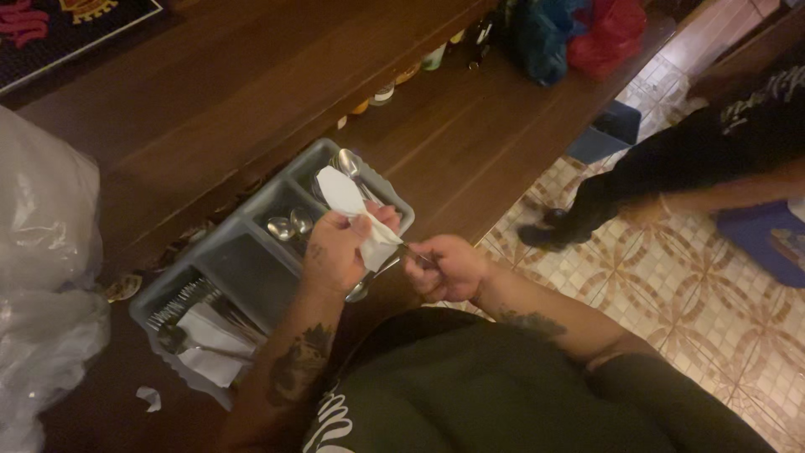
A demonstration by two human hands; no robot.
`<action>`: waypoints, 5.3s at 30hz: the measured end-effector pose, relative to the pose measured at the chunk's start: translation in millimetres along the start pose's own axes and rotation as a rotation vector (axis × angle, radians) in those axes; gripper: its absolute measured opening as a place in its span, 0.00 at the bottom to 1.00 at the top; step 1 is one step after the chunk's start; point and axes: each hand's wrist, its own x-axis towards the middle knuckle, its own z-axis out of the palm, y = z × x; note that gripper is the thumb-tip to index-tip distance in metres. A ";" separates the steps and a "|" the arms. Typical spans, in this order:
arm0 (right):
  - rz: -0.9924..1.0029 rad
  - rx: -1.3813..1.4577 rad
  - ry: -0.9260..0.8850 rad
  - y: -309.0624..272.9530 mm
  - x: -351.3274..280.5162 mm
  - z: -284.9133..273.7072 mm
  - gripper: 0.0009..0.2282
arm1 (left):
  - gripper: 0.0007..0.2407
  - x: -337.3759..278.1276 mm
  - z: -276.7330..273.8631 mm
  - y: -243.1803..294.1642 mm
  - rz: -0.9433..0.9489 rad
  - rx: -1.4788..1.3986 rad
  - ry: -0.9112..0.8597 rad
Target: The person polishes forks and spoons using a cloth and organizes them into a tray.
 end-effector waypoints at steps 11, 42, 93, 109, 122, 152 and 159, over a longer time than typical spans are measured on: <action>-0.269 -0.464 0.351 -2.8 11.1 4.8 0.08 | 0.08 9.4 11.7 -0.2 0.067 0.108 0.133; -0.427 -1.233 0.520 -20.2 -4.7 28.1 0.09 | 0.05 14.2 -11.5 -29.7 0.086 -0.096 0.066; -0.675 -1.208 0.000 -22.0 -2.8 1.1 0.17 | 0.04 8.2 49.2 -23.3 0.451 0.689 -0.323; -0.820 -1.754 0.243 -63.4 -23.6 -36.6 0.08 | 0.08 63.9 23.7 -128.1 0.566 0.331 0.056; -0.816 -1.607 1.036 -136.0 49.0 -280.3 0.10 | 0.19 7.1 -63.5 -156.9 0.164 0.493 0.613; -1.108 -2.261 1.083 -107.7 106.1 -232.2 0.35 | 0.54 -160.7 -176.7 23.9 -0.047 1.475 1.579; -0.879 -1.606 0.856 -94.1 167.5 -167.9 0.23 | 0.46 -202.0 -179.7 29.9 0.303 1.205 1.456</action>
